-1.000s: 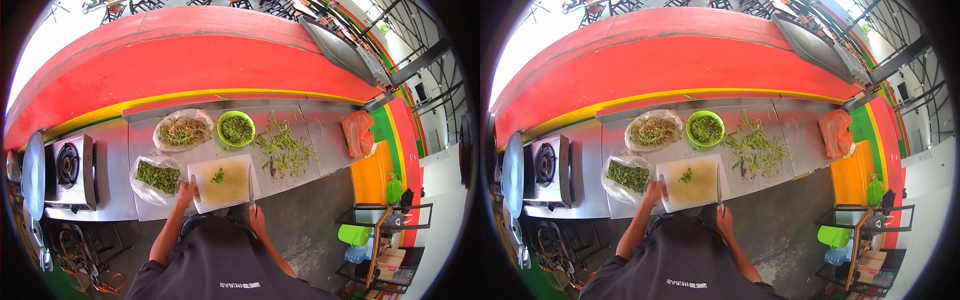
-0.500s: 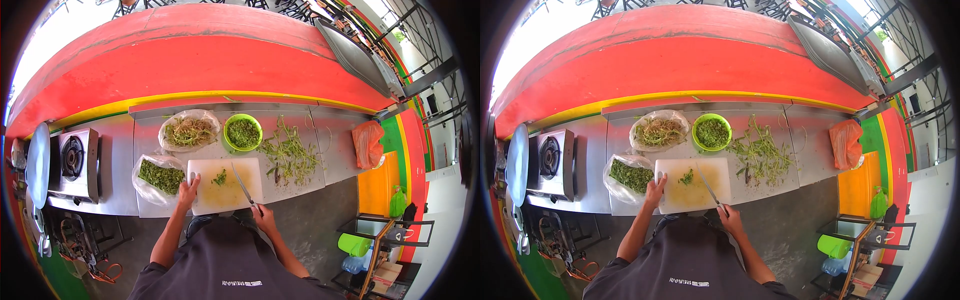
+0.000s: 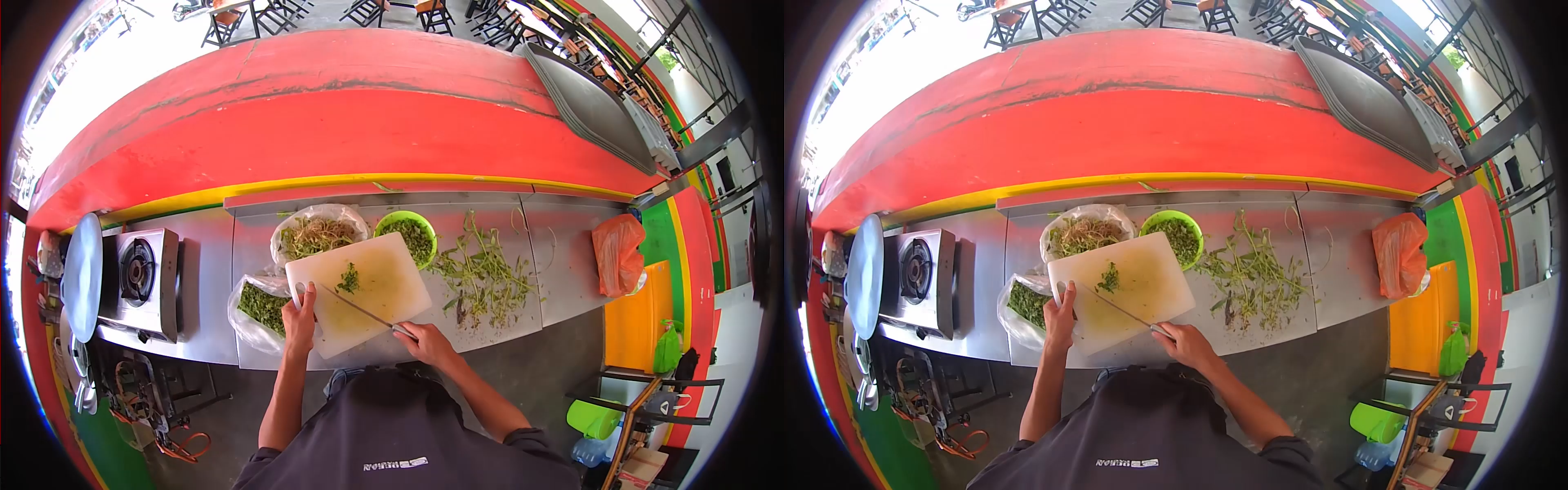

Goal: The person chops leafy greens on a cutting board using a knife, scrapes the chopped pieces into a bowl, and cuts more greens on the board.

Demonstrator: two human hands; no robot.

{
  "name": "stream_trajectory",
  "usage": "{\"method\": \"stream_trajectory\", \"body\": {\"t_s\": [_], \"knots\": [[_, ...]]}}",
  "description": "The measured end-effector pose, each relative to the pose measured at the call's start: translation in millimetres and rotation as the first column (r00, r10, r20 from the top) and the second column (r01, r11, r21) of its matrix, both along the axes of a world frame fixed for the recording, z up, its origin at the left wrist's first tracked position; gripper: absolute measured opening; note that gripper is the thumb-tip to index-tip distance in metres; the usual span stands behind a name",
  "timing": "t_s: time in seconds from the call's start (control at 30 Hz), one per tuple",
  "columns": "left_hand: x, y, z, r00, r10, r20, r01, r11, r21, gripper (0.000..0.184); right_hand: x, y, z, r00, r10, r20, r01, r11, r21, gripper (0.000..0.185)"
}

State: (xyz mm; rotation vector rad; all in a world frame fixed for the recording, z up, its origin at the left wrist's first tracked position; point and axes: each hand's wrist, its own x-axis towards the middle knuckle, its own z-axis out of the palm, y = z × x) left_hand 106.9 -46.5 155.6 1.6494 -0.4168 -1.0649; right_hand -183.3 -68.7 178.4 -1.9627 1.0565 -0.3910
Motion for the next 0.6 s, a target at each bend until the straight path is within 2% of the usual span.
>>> {"method": "stream_trajectory", "body": {"t_s": [0.23,0.3,0.37,0.47,0.53,0.6], "knots": [[-5.1,-5.2,3.2,1.000,0.017,0.012,-0.017,1.000,-0.006,0.045,-16.3,-52.6,-36.0,0.987,-0.161,0.024,0.161,0.987,-0.005,0.025],[-5.2,-3.7,-0.3,0.999,0.020,0.026,-0.020,1.000,0.000,0.045,-24.9,-65.6,-47.6,0.966,-0.253,-0.041,0.255,0.966,0.035,0.027],[-1.5,-1.7,-2.5,0.997,-0.061,0.049,0.058,0.996,0.072,0.043,-31.0,-78.7,-58.9,0.962,-0.273,-0.023,0.273,0.961,0.034,0.028],[-3.6,-2.5,-4.7,0.998,-0.042,0.042,0.039,0.996,0.086,0.042,-36.5,-92.1,-62.5,0.938,-0.346,-0.028,0.346,0.938,0.019,0.031],[-3.8,-3.1,-3.9,0.998,-0.048,0.044,0.044,0.996,0.083,0.042,-37.7,-97.6,-56.1,0.898,-0.413,-0.151,0.425,0.903,0.063,0.032],[-6.6,-5.3,2.4,0.998,-0.051,0.045,0.047,0.996,0.081,0.042,-40.8,-96.7,-52.0,0.925,-0.365,-0.107,0.374,0.924,0.083,0.033]]}}
